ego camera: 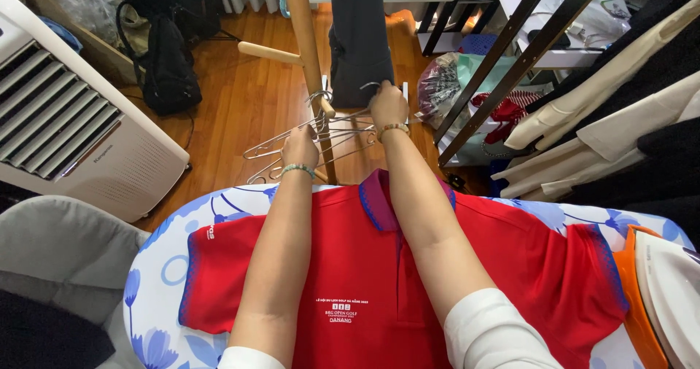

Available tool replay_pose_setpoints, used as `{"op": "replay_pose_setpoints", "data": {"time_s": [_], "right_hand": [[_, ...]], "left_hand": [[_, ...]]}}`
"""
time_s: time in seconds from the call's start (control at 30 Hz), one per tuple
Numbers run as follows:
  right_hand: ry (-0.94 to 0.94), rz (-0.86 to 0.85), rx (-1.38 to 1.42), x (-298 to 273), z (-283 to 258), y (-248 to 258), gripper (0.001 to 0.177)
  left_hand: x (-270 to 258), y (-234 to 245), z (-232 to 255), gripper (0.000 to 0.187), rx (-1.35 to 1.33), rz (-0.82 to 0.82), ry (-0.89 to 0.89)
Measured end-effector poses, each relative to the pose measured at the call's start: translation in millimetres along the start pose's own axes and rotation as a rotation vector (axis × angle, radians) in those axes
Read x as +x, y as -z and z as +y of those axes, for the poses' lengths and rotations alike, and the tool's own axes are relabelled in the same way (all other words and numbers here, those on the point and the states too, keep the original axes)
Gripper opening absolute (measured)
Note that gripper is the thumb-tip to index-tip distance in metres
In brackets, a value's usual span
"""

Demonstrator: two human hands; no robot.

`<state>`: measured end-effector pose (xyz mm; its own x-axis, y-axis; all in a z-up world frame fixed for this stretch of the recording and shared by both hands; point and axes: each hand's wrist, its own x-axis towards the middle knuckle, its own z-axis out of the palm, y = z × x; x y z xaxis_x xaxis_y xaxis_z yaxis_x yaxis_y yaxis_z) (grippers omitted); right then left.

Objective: Ironing a red polo shirt on an ironing board and then placing it on a hanger.

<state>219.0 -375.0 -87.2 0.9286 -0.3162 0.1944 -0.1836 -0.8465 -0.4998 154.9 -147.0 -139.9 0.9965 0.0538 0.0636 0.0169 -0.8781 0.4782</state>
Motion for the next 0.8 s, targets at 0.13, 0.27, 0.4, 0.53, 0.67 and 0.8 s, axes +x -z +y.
{"op": "replay_pose_setpoints", "data": {"time_s": [0.13, 0.27, 0.4, 0.53, 0.67, 0.8], "right_hand": [[-0.039, 0.065, -0.173, 19.2, 29.8, -20.1, 0.024], [-0.142, 0.117, -0.117, 25.3, 47.2, -6.4, 0.03], [-0.252, 0.204, -0.011, 45.5, 82.7, -11.5, 0.029], [-0.339, 0.337, 0.194, 22.6, 64.5, 32.8, 0.018], [-0.517, 0.52, 0.429, 28.5, 66.4, 55.0, 0.023], [-0.6, 0.708, 0.549, 34.3, 70.3, 73.3, 0.019]], "left_hand": [[6.3, -7.8, -5.9, 0.024, 0.002, 0.002, -0.01], [8.3, -12.3, -10.1, 0.025, 0.018, -0.002, -0.024], [7.9, -14.6, -12.3, 0.027, -0.01, -0.003, -0.035], [1.5, -2.1, -4.0, 0.03, -0.025, 0.001, -0.049], [-3.1, 5.1, 1.7, 0.029, -0.057, -0.022, -0.059], [-11.9, 13.6, 9.0, 0.026, -0.122, -0.057, -0.051]]}}
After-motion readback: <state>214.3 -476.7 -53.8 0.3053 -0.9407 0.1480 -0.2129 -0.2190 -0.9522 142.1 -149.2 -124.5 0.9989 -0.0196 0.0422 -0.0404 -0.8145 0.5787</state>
